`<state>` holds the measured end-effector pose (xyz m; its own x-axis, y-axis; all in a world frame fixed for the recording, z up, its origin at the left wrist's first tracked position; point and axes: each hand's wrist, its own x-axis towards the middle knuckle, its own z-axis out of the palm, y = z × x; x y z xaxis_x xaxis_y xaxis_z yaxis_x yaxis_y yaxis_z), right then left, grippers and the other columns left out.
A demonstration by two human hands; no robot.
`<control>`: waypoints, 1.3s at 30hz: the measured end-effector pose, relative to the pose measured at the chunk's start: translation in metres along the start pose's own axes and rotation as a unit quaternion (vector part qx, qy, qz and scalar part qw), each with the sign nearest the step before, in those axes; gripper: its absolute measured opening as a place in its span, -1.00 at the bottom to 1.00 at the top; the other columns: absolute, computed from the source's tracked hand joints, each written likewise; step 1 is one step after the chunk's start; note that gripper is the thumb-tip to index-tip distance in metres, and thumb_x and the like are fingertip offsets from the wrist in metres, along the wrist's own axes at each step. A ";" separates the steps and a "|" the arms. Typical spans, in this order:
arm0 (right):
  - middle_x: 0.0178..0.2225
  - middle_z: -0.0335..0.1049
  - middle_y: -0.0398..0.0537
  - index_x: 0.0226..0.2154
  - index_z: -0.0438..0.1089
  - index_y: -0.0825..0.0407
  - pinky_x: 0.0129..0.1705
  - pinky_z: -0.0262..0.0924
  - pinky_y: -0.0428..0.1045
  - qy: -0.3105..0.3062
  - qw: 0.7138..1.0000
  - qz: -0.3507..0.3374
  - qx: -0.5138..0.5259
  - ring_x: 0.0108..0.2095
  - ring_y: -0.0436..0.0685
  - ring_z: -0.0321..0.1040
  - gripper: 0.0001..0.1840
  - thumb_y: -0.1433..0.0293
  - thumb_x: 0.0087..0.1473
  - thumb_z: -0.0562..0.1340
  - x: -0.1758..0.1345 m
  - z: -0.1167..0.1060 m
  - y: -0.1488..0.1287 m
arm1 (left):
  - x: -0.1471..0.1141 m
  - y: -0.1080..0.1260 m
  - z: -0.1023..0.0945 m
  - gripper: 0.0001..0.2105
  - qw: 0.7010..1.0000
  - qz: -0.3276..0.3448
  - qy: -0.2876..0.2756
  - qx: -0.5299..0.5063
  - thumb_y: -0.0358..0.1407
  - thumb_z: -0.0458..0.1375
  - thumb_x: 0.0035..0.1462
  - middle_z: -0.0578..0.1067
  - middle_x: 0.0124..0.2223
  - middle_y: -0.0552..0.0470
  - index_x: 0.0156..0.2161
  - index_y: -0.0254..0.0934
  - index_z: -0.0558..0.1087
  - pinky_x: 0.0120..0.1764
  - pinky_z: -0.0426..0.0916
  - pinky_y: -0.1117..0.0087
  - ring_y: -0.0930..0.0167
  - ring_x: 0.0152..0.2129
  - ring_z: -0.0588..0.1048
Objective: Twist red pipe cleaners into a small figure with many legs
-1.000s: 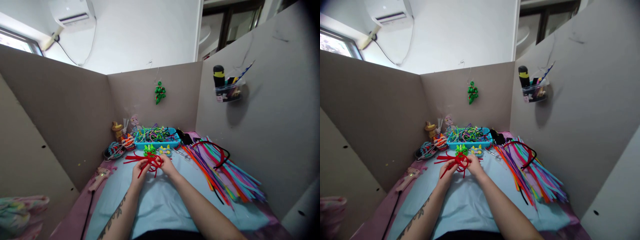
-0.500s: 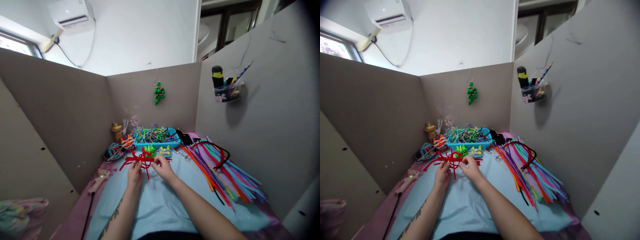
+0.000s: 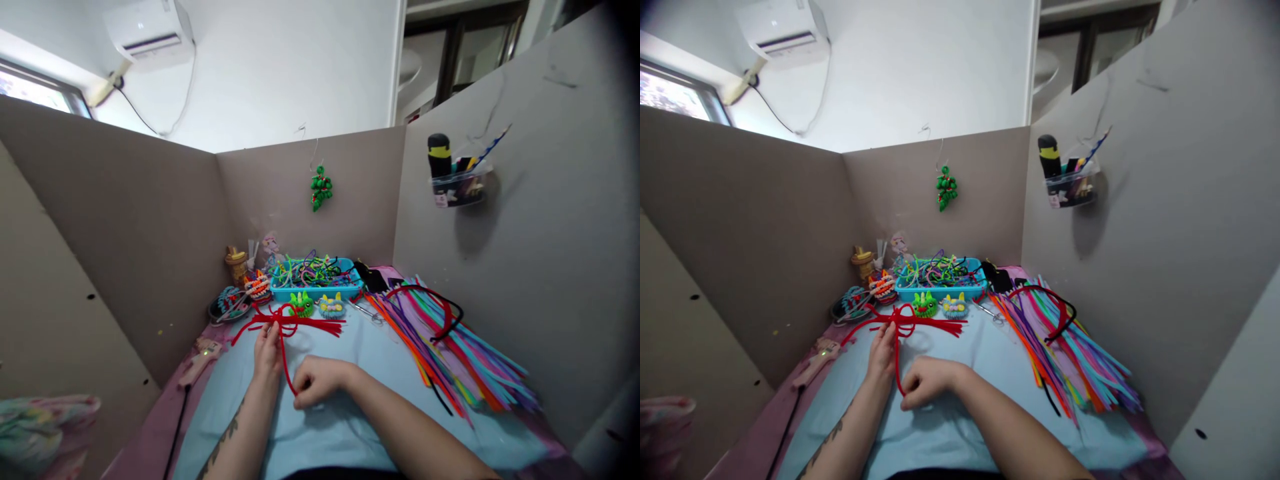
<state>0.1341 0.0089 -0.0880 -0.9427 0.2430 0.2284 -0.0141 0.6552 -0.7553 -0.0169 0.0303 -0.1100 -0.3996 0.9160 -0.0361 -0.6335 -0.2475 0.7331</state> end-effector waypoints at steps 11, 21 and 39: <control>-0.50 0.36 -0.07 -0.49 0.42 0.06 -0.38 0.17 -0.07 0.486 0.871 0.060 -0.041 -0.44 0.05 0.27 -0.70 0.20 0.04 0.12 -0.001 -0.022 0.010 | -0.006 -0.002 0.004 -0.63 0.995 -0.030 -0.050 0.076 -0.28 0.37 -0.31 0.39 -0.57 0.18 -0.34 -0.32 0.38 -0.69 0.00 0.59 0.65 -0.76 0.21; -0.29 0.41 -0.05 -0.29 0.41 -0.02 -0.06 0.08 0.08 0.536 0.823 0.042 -0.184 -0.20 0.14 0.24 -0.83 0.44 0.01 0.17 0.003 -0.018 0.018 | -0.019 -0.003 0.013 -0.64 0.978 -0.058 -0.117 0.160 -0.27 0.37 -0.36 0.43 -0.56 0.14 -0.37 -0.36 0.43 -0.63 0.04 0.57 0.61 -0.72 0.27; -0.19 0.25 0.00 -0.09 0.31 -0.04 -0.04 0.06 0.10 0.486 0.839 0.055 -0.238 -0.13 0.16 0.15 -0.56 0.56 -0.05 0.08 -0.003 -0.020 0.018 | -0.011 -0.008 0.007 -0.59 0.984 -0.004 -0.071 0.164 -0.22 0.36 -0.35 0.41 -0.53 0.15 -0.35 -0.35 0.38 -0.63 0.04 0.58 0.61 -0.71 0.26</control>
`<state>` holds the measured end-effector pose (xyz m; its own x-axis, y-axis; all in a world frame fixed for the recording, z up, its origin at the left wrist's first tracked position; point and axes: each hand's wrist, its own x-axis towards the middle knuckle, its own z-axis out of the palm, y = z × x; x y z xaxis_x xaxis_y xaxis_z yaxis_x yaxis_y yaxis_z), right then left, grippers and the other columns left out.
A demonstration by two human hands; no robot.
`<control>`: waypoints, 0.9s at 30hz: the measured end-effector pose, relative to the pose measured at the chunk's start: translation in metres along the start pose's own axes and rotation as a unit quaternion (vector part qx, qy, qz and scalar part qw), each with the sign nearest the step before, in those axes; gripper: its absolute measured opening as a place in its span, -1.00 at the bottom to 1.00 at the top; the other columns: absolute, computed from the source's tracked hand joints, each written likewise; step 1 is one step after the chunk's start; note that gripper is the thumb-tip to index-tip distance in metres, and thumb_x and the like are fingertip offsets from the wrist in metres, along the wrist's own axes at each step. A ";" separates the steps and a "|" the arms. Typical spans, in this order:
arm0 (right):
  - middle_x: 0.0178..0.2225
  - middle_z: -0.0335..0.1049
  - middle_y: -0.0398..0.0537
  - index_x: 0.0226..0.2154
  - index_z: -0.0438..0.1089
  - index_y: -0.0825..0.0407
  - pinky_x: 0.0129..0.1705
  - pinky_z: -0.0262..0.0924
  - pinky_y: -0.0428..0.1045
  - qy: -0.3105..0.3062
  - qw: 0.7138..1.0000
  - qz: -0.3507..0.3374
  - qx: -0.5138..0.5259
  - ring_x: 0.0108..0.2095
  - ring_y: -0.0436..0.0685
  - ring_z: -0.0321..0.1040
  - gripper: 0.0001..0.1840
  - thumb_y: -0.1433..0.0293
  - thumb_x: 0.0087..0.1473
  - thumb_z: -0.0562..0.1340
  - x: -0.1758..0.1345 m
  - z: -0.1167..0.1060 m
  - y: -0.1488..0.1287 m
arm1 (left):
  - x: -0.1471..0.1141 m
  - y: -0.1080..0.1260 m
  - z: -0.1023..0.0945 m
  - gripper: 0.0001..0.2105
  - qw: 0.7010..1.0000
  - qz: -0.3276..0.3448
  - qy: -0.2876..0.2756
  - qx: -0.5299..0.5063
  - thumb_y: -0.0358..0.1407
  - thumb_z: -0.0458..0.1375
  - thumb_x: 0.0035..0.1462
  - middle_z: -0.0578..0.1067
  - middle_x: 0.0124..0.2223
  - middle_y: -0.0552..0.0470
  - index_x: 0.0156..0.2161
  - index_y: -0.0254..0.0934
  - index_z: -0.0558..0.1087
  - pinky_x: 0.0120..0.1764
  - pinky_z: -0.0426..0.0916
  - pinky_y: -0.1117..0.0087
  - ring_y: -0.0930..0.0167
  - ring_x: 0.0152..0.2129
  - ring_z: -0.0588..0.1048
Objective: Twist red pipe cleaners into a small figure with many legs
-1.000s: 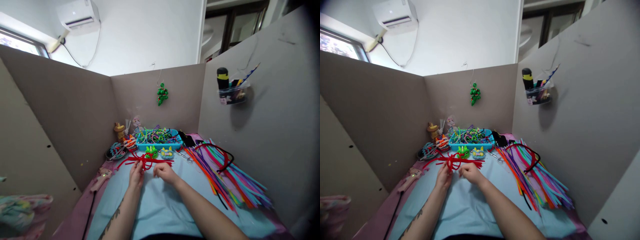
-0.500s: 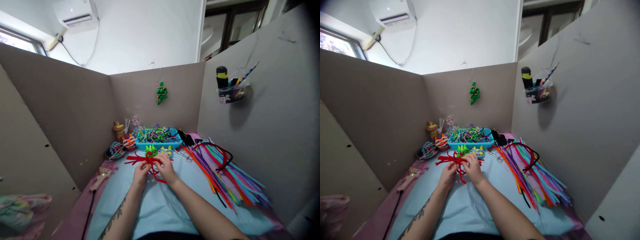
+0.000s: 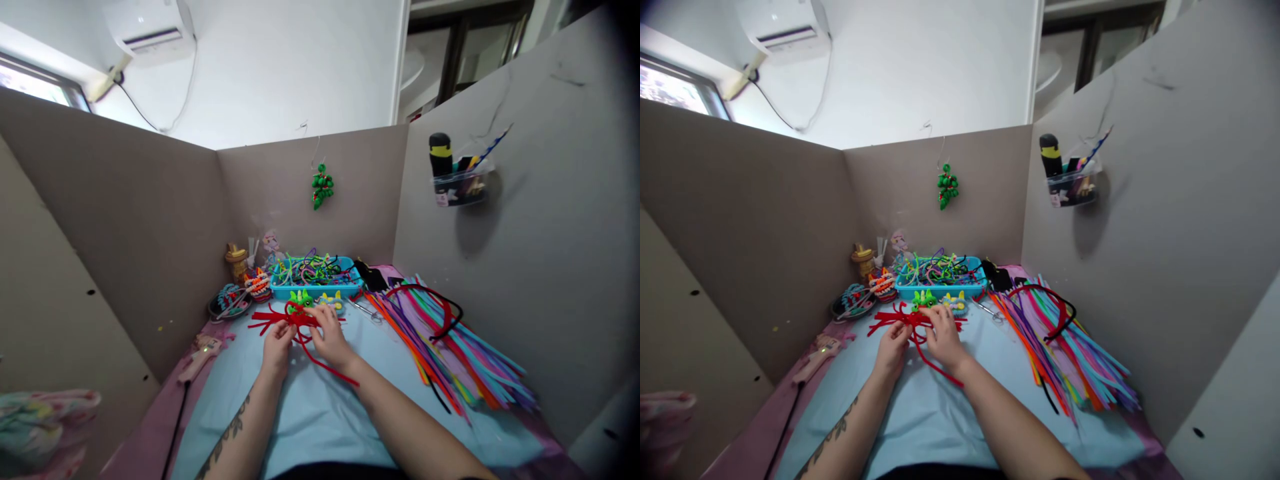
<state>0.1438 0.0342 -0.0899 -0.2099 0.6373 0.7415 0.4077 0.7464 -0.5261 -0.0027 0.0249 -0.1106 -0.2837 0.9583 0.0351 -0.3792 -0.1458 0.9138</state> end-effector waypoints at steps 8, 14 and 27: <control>-0.37 0.40 -0.08 -0.29 0.40 -0.03 -0.20 0.17 -0.02 -0.151 0.979 -0.133 0.025 -0.29 0.08 0.25 -0.72 0.57 -0.03 0.09 -0.011 0.017 -0.011 | 0.012 -0.008 -0.009 -0.57 0.995 0.029 0.046 -0.079 -0.30 0.38 -0.37 0.44 -0.46 0.10 -0.32 -0.32 0.36 -0.46 0.22 0.53 0.54 -0.55 0.39; -0.42 0.41 -0.10 -0.37 0.41 -0.04 -0.23 0.20 -0.03 -0.173 0.963 -0.199 0.055 -0.35 0.05 0.30 -0.75 0.54 -0.02 0.08 -0.014 0.016 -0.024 | 0.010 -0.001 -0.006 -0.57 0.994 0.037 0.084 -0.064 -0.26 0.38 -0.39 0.45 -0.47 0.12 -0.34 -0.32 0.36 -0.41 0.23 0.51 0.53 -0.53 0.40; -0.30 0.41 -0.03 -0.28 0.38 -0.01 -0.13 0.16 0.10 0.037 0.999 -0.016 -0.019 -0.22 0.16 0.25 -0.83 0.45 0.03 0.14 -0.001 0.009 -0.004 | 0.001 -0.004 -0.001 -0.61 1.000 -0.004 -0.015 -0.008 -0.25 0.36 -0.33 0.42 -0.55 0.17 -0.33 -0.34 0.40 -0.63 0.02 0.57 0.64 -0.73 0.22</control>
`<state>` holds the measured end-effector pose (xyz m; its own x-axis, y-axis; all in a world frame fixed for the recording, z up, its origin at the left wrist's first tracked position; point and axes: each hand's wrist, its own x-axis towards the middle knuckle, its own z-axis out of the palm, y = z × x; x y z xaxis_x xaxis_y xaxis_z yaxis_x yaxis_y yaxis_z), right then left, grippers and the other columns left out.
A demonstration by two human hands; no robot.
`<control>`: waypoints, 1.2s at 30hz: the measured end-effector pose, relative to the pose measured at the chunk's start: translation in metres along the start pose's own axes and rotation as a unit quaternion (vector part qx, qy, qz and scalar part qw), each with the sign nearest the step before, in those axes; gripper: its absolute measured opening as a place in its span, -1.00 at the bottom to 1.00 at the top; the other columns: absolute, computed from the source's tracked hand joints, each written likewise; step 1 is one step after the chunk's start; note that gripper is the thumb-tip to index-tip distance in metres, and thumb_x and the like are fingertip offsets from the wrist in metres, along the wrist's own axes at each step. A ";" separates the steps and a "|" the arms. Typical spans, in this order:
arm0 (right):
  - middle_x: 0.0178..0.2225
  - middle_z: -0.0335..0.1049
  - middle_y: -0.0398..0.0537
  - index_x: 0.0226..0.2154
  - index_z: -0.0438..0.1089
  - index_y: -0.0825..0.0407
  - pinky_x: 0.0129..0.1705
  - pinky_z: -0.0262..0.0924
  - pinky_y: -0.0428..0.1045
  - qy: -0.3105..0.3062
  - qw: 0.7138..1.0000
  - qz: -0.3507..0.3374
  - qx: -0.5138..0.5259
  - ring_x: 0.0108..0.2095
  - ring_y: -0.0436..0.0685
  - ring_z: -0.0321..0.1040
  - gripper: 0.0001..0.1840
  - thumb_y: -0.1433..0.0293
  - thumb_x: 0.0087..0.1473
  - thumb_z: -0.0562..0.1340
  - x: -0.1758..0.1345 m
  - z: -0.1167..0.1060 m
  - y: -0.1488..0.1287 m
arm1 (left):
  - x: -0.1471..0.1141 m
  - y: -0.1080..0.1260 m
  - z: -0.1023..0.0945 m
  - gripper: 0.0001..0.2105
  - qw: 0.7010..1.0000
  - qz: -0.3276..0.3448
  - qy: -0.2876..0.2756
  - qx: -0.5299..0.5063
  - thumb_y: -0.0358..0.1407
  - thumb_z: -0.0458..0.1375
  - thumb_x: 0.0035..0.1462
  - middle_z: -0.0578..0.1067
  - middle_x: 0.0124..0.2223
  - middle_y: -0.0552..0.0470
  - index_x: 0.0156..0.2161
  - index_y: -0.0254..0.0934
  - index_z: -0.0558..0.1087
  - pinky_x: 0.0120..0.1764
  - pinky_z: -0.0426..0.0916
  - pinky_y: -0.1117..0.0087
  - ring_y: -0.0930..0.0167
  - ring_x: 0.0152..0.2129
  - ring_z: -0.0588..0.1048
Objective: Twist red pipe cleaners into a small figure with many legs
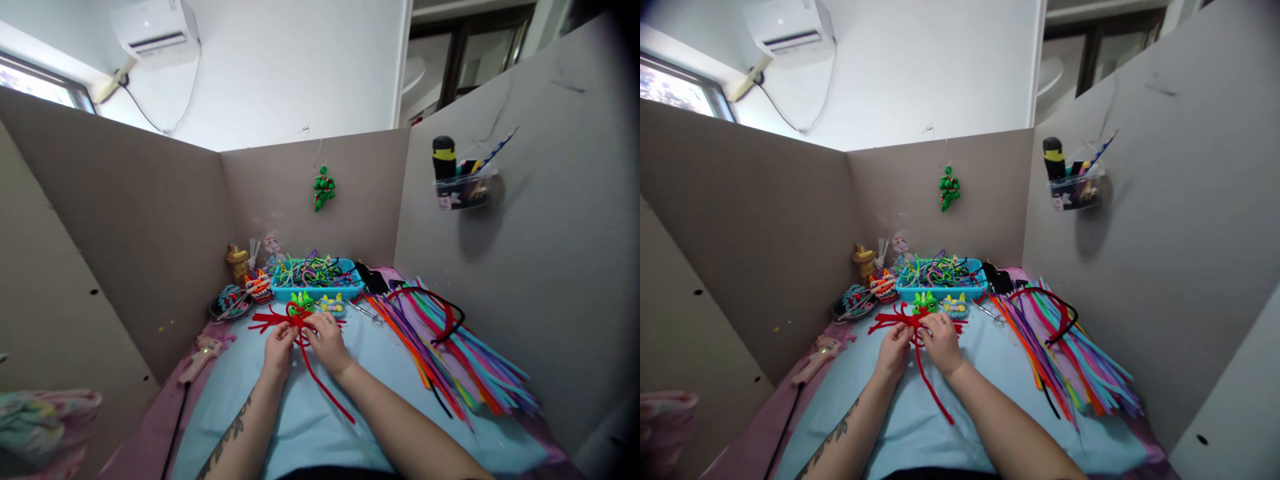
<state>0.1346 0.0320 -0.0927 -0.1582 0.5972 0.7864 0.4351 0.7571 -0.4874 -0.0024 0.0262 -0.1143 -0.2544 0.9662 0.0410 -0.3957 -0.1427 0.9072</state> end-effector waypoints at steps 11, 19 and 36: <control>-0.36 0.46 -0.09 -0.34 0.40 0.00 -0.30 0.19 -0.05 -0.002 0.995 0.083 0.052 -0.38 0.06 0.36 -0.85 0.36 0.04 0.13 -0.006 0.012 0.016 | -0.005 0.006 0.005 -0.63 0.999 0.011 -0.011 0.049 -0.23 0.35 -0.33 0.44 -0.56 0.11 -0.33 -0.38 0.47 -0.61 0.04 0.56 0.61 -0.70 0.24; -0.43 0.43 -0.08 -0.41 0.41 0.00 -0.26 0.16 0.00 0.024 0.997 0.058 0.034 -0.35 0.10 0.30 -0.89 0.39 -0.01 0.16 -0.002 0.013 0.019 | -0.009 0.010 0.008 -0.62 0.998 0.027 0.008 0.056 -0.22 0.35 -0.35 0.49 -0.51 0.06 -0.33 -0.35 0.49 -0.59 0.08 0.54 0.56 -0.66 0.31; -0.29 0.29 -0.06 -0.41 0.41 -0.02 -0.11 0.11 0.05 0.049 0.987 0.130 0.080 -0.17 0.14 0.19 -0.91 0.42 -0.08 0.22 -0.002 0.008 0.003 | -0.007 0.006 0.006 -0.65 0.997 0.027 0.004 0.071 -0.22 0.34 -0.31 0.46 -0.54 0.09 -0.35 -0.36 0.46 -0.59 0.10 0.56 0.57 -0.67 0.30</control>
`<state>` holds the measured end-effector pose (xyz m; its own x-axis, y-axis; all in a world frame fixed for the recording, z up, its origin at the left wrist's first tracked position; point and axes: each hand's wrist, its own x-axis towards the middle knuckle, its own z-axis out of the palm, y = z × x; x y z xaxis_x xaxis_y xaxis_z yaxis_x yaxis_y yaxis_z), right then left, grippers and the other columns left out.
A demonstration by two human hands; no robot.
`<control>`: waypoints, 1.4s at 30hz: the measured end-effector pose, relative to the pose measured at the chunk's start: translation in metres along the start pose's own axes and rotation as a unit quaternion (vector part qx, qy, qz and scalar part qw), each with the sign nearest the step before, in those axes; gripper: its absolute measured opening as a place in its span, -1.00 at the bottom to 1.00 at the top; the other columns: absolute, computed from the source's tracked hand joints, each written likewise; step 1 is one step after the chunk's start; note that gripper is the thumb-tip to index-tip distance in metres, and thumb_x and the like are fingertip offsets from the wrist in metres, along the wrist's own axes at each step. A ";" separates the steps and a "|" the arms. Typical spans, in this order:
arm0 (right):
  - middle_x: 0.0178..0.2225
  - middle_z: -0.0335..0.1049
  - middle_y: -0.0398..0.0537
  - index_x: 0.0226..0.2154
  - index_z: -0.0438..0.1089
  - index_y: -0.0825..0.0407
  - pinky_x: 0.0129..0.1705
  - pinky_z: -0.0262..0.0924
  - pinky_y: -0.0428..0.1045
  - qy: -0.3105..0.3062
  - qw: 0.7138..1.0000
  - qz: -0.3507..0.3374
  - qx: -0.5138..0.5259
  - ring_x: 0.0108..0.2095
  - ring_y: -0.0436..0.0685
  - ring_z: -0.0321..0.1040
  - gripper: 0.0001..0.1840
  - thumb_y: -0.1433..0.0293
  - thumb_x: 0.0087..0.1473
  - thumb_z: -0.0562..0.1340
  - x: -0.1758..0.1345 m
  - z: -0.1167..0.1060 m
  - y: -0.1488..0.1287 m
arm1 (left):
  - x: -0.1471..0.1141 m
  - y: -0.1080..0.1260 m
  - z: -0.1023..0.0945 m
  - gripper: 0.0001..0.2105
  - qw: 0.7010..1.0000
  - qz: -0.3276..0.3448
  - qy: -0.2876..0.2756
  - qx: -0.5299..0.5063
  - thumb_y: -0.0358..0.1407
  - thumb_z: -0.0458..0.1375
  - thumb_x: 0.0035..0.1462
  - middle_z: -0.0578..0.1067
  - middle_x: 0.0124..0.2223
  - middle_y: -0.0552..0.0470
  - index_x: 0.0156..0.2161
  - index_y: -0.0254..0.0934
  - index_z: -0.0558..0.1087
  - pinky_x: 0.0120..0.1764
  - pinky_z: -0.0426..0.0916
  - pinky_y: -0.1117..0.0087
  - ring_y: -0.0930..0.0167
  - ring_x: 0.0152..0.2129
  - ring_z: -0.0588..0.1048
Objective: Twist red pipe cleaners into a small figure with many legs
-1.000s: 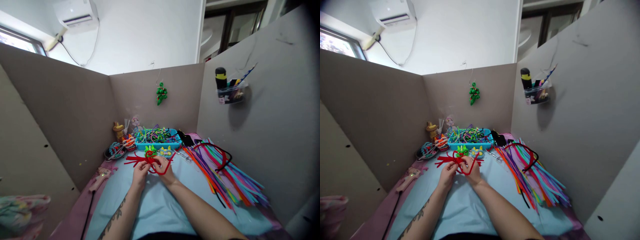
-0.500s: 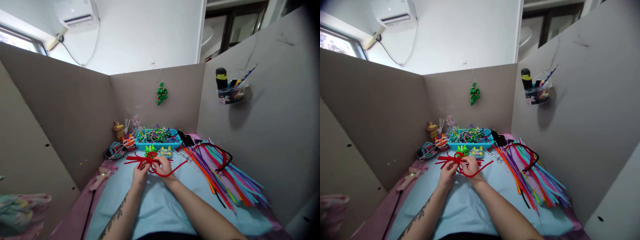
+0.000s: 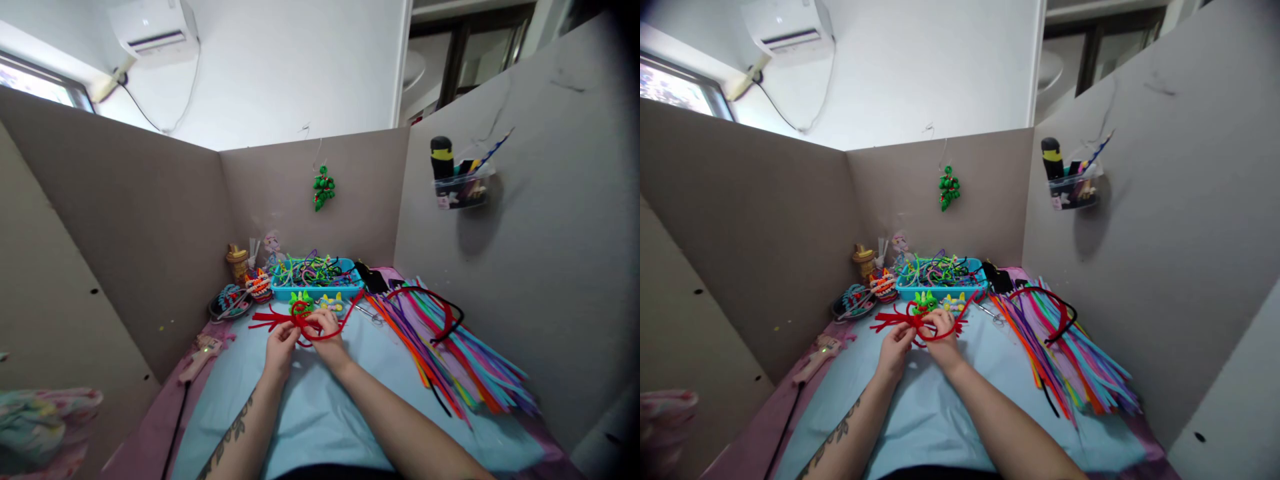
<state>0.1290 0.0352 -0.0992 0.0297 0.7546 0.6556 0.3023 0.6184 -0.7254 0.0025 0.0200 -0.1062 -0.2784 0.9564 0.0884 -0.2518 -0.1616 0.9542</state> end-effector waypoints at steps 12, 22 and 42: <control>-0.39 0.38 -0.07 -0.48 0.42 0.00 -0.14 0.08 0.06 0.003 1.000 -0.007 -0.026 -0.25 0.15 0.23 -0.93 0.46 -0.11 0.22 0.000 -0.002 0.003 | -0.005 0.004 0.004 -0.68 0.999 0.029 -0.013 0.017 -0.24 0.33 -0.29 0.51 -0.48 0.01 -0.35 -0.36 0.49 -0.55 0.20 0.52 0.48 -0.59 0.40; -0.38 0.37 -0.07 -0.54 0.41 0.01 -0.08 0.04 0.10 -0.008 0.999 -0.015 -0.032 -0.22 0.16 0.23 -0.88 0.53 -0.15 0.19 0.001 -0.002 0.009 | -0.006 0.001 0.004 -0.70 0.998 0.046 -0.028 0.031 -0.25 0.32 -0.26 0.56 -0.38 -0.05 -0.34 -0.35 0.51 -0.36 0.30 0.45 0.39 -0.45 0.48; -0.25 0.34 0.01 -0.42 0.48 -0.02 -0.08 0.12 0.18 -0.024 0.999 0.034 0.006 -0.16 0.22 0.25 -0.84 0.32 -0.17 0.31 -0.004 0.013 0.027 | 0.004 -0.007 -0.003 -0.74 0.992 0.100 0.015 0.081 -0.27 0.29 -0.24 0.53 -0.38 -0.04 -0.35 -0.33 0.48 -0.38 0.30 0.46 0.42 -0.49 0.45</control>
<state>0.1249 0.0516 -0.1242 0.0042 0.8038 0.5948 0.2891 0.5685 -0.7702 0.0000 0.0238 -0.1134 -0.3363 0.9010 0.2739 -0.0378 -0.3035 0.9521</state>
